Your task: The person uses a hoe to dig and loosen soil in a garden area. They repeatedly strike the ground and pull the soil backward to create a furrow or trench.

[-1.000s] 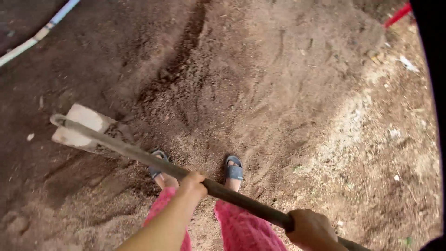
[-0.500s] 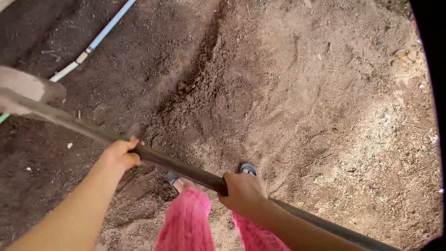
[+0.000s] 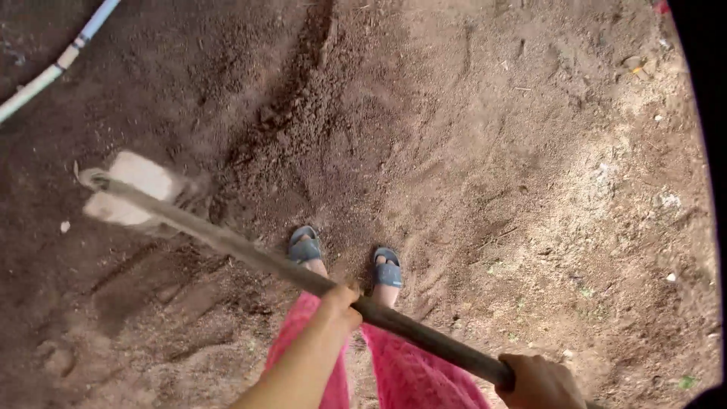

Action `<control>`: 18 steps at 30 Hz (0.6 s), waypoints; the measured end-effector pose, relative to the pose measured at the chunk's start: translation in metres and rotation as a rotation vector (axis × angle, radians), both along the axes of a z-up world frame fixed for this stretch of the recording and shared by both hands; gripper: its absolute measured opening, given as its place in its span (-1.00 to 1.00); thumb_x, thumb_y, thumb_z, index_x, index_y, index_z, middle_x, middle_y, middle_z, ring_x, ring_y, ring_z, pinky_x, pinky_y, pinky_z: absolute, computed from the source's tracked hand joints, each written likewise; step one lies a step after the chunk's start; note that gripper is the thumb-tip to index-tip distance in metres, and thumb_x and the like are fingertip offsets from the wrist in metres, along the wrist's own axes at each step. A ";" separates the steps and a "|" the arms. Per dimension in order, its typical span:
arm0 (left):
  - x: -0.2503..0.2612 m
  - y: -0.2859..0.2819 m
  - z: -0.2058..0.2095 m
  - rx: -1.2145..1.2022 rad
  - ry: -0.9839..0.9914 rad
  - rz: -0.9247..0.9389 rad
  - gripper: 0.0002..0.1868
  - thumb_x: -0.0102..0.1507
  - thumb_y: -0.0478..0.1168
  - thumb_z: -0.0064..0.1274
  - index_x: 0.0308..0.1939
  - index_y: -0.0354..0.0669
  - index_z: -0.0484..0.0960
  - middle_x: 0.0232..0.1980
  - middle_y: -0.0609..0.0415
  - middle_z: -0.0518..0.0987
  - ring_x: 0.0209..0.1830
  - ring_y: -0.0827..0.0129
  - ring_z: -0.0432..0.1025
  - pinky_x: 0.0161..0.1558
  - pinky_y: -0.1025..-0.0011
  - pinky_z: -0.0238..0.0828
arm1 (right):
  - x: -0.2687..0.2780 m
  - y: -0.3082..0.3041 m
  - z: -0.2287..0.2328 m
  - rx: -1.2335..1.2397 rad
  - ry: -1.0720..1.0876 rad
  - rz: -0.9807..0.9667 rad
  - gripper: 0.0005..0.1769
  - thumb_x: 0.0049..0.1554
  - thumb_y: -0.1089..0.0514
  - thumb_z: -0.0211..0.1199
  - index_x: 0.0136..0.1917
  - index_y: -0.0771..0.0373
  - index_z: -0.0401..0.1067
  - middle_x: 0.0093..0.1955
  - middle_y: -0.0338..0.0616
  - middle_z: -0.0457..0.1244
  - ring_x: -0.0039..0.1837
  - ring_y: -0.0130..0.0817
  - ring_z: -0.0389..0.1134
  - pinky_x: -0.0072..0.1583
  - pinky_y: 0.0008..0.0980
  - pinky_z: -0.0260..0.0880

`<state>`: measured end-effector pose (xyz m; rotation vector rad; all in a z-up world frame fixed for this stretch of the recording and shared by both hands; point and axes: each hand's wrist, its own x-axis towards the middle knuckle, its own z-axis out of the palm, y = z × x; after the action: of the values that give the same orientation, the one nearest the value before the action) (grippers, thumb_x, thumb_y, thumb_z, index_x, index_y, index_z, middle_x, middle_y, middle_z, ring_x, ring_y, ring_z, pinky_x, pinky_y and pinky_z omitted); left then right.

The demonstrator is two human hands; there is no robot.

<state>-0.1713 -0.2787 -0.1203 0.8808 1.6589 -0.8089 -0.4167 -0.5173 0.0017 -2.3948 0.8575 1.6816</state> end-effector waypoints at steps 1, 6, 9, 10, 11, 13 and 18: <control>-0.011 0.012 -0.060 -0.046 -0.086 -0.018 -0.68 0.41 -0.50 -0.05 0.23 -0.21 0.51 0.14 -0.06 0.55 0.11 0.13 0.47 0.39 0.08 0.44 | 0.007 0.005 -0.001 -0.016 -0.030 -0.038 -0.78 0.07 -0.25 0.26 0.00 -0.54 0.60 -0.08 -0.65 0.52 0.03 -0.51 0.55 0.18 -0.37 0.58; 0.123 0.087 -0.052 -0.205 -0.323 0.126 -0.48 0.42 -0.53 -0.15 0.01 0.26 0.78 0.07 0.37 0.73 0.00 0.43 0.50 -0.11 0.14 0.60 | 0.119 0.071 -0.021 0.070 -0.148 -0.073 -0.79 0.15 -0.26 0.19 0.00 -0.44 0.61 -0.19 -0.53 0.47 -0.11 -0.44 0.52 -0.05 -0.32 0.58; 0.168 0.081 0.157 0.111 -0.289 -0.132 -0.82 0.52 -0.29 -0.11 0.20 -0.21 0.42 0.46 -0.16 0.35 0.50 0.11 0.36 0.62 0.03 0.28 | 0.198 0.109 0.006 0.235 -0.159 -0.106 -0.78 0.40 -0.18 0.12 0.02 -0.16 0.52 -0.31 -0.56 0.32 -0.40 -0.69 0.27 -0.44 -0.65 0.27; 0.183 0.093 0.148 0.128 -0.346 -0.030 -0.68 0.49 -0.32 -0.04 0.32 -0.13 0.37 0.31 -0.01 0.43 0.31 0.29 0.43 0.54 0.12 0.40 | 0.215 0.116 0.009 0.264 -0.209 -0.100 -0.86 0.37 -0.06 0.15 0.14 -0.13 0.48 -0.26 -0.49 0.33 -0.38 -0.63 0.27 -0.41 -0.64 0.32; 0.199 0.104 0.139 0.145 -0.403 0.072 -0.51 0.45 -0.35 0.03 0.45 -0.05 0.33 0.17 0.13 0.51 0.11 0.47 0.49 0.47 0.20 0.52 | 0.232 0.123 0.013 0.293 -0.259 -0.093 -0.77 0.34 0.06 0.18 0.26 -0.09 0.44 -0.20 -0.43 0.35 -0.36 -0.57 0.28 -0.39 -0.62 0.37; 0.214 0.131 0.061 0.124 -0.414 -0.017 -0.75 0.48 -0.31 0.02 0.19 0.04 0.38 0.04 0.21 0.51 0.03 0.44 0.50 0.41 0.02 0.40 | 0.234 0.121 0.010 0.288 -0.302 -0.045 -0.78 0.30 0.05 0.20 0.23 -0.07 0.42 -0.20 -0.39 0.36 -0.31 -0.50 0.32 -0.31 -0.52 0.40; 0.143 0.116 -0.124 -0.025 -0.341 -0.175 -0.91 0.46 -0.22 0.08 -0.08 0.11 0.49 -0.09 0.28 0.61 0.15 0.43 0.56 0.59 -0.35 -0.25 | 0.174 0.086 0.040 0.162 -0.197 -0.159 -0.85 0.33 0.02 0.12 0.07 -0.15 0.52 -0.30 -0.44 0.33 -0.33 -0.52 0.32 -0.31 -0.51 0.40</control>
<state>-0.0284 -0.1626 -0.2442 1.0922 1.2843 -0.7471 -0.2427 -0.4318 0.0420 -2.2705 0.8218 1.3755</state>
